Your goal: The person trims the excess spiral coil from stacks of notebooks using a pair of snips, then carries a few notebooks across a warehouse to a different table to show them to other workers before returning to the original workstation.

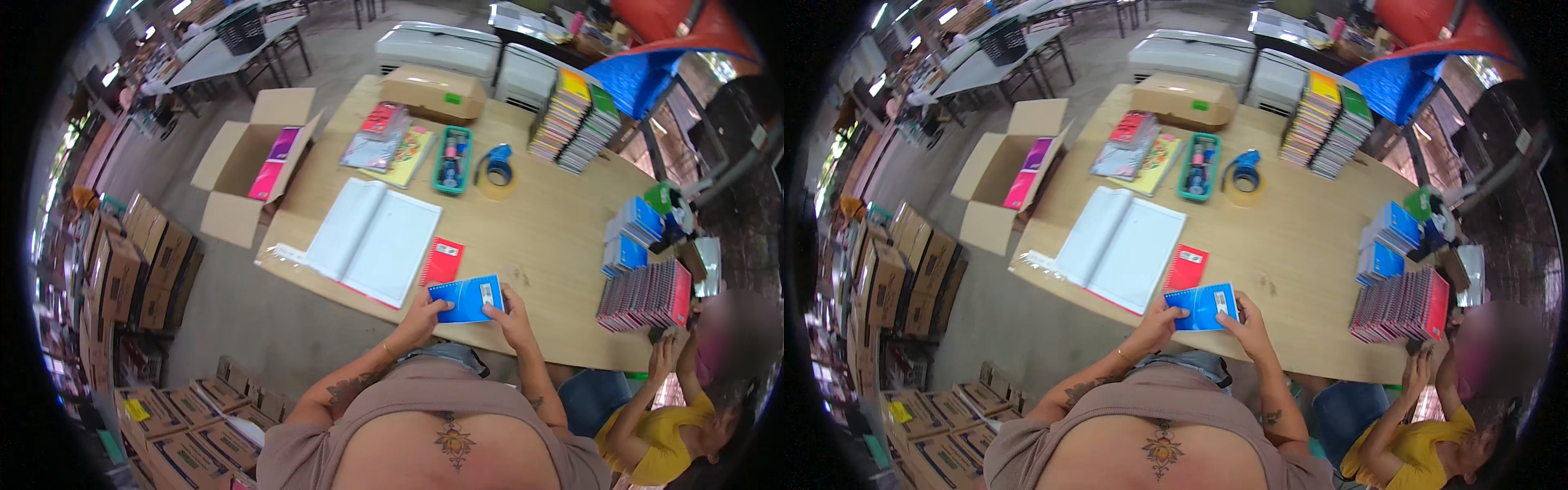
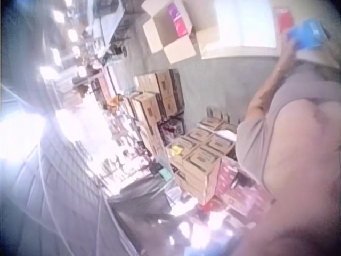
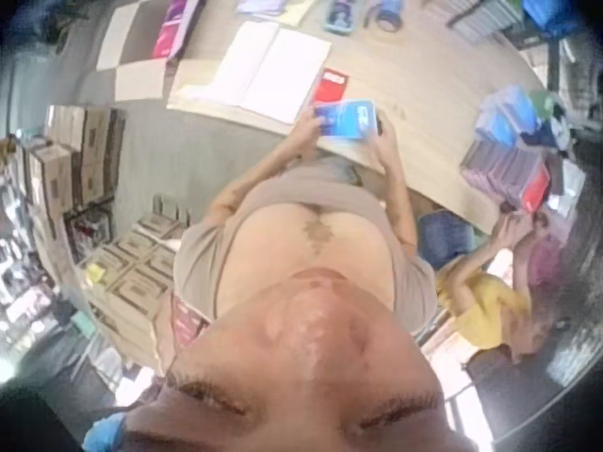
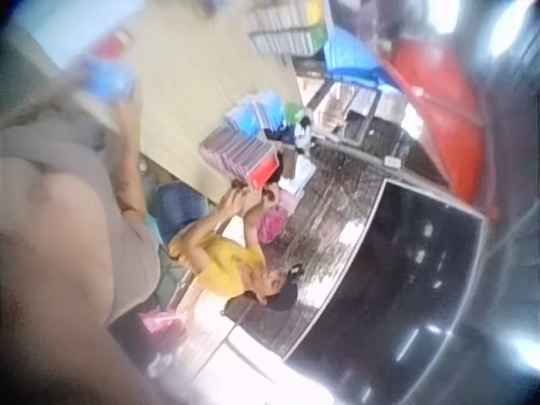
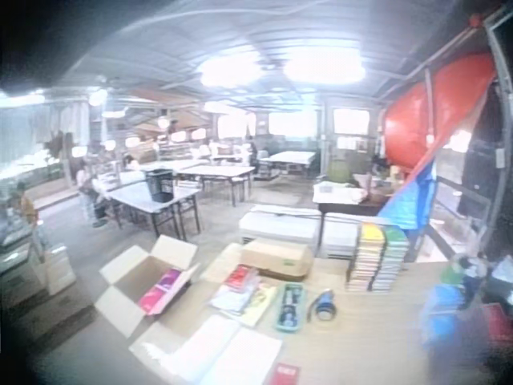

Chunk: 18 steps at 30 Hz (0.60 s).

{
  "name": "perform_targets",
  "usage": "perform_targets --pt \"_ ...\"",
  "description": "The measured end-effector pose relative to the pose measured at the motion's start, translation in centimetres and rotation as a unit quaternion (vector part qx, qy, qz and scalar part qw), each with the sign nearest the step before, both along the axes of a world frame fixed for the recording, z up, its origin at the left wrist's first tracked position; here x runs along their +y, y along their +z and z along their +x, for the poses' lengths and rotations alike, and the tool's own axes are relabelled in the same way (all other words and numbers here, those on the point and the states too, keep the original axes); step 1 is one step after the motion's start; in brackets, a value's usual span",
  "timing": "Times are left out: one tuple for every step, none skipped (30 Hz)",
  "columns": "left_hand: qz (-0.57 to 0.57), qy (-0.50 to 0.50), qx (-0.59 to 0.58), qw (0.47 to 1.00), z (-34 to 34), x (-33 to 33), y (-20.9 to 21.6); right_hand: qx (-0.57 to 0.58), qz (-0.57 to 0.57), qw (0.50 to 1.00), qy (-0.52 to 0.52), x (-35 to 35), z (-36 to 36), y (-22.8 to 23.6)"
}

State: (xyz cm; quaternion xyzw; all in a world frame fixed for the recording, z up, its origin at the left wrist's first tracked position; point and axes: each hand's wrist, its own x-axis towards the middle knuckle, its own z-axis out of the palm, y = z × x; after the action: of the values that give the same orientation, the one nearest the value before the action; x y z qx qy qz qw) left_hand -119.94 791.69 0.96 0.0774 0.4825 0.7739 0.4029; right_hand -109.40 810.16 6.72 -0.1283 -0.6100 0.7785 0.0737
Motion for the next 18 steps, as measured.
perform_targets --pt "0.052 -0.004 -0.099 0.994 -0.3 -1.0 3.3 0.035 -0.084 0.996 0.011 -1.6 -0.8 1.5" --pt "0.105 -0.003 -0.195 0.975 -0.6 -2.4 6.3 0.099 -0.072 0.992 0.016 -3.7 -2.0 2.4" --pt "0.135 -0.027 -0.189 0.972 -1.3 -4.5 7.7 0.164 -0.060 0.984 0.023 -6.7 -3.5 3.3" --pt "0.147 -0.020 -0.197 0.969 -1.7 -6.7 7.7 0.227 -0.051 0.972 0.035 -10.0 -5.1 4.1" --pt "0.161 -0.013 -0.206 0.965 -2.0 -8.9 7.5 0.258 -0.021 0.966 0.026 -13.1 -6.6 5.5" --pt "0.174 -0.008 -0.213 0.961 -2.3 -11.1 7.5 0.296 0.041 0.952 0.063 -15.0 -8.1 5.0" --pt "0.182 0.011 -0.218 0.959 -2.4 -13.4 7.2 0.334 0.098 0.932 0.101 -17.0 -10.0 3.9" --pt "0.201 0.034 -0.238 0.950 -2.4 -16.0 6.7 0.372 0.153 0.905 0.139 -19.2 -11.5 2.9" --pt "0.225 0.064 -0.256 0.938 -2.4 -18.7 6.2 0.379 0.170 0.896 0.158 -22.2 -12.8 3.4" --pt "0.249 0.094 -0.271 0.925 -2.4 -21.3 5.8 0.384 0.154 0.891 0.184 -25.2 -13.7 3.2" --pt "0.294 0.120 -0.275 0.908 -2.5 -23.6 6.3 0.390 0.137 0.885 0.212 -27.9 -14.6 3.1" --pt "0.293 0.152 -0.263 0.906 -2.6 -26.1 6.5 0.397 0.121 0.877 0.241 -30.5 -15.4 3.1" --pt "0.293 0.185 -0.252 0.903 -2.5 -28.4 6.6 0.390 0.097 0.876 0.267 -32.6 -16.2 2.8" --pt "0.292 0.220 -0.242 0.899 -2.4 -30.8 6.9 0.394 0.124 0.859 0.301 -34.5 -17.2 3.6" --pt "0.307 0.247 -0.223 0.892 -2.2 -33.3 7.6 0.399 0.151 0.841 0.333 -36.4 -18.1 5.0" --pt "0.321 0.272 -0.202 0.884 -2.1 -35.5 8.3 0.405 0.179 0.821 0.361 -38.1 -19.0 6.2" --pt "0.334 0.298 -0.181 0.876 -1.9 -37.7 8.5 0.417 0.178 0.809 0.375 -40.0 -19.9 7.1" --pt "0.326 0.339 -0.162 0.867 -1.8 -39.7 8.5 0.446 0.250 0.774 0.373 -40.9 -21.3 9.1"
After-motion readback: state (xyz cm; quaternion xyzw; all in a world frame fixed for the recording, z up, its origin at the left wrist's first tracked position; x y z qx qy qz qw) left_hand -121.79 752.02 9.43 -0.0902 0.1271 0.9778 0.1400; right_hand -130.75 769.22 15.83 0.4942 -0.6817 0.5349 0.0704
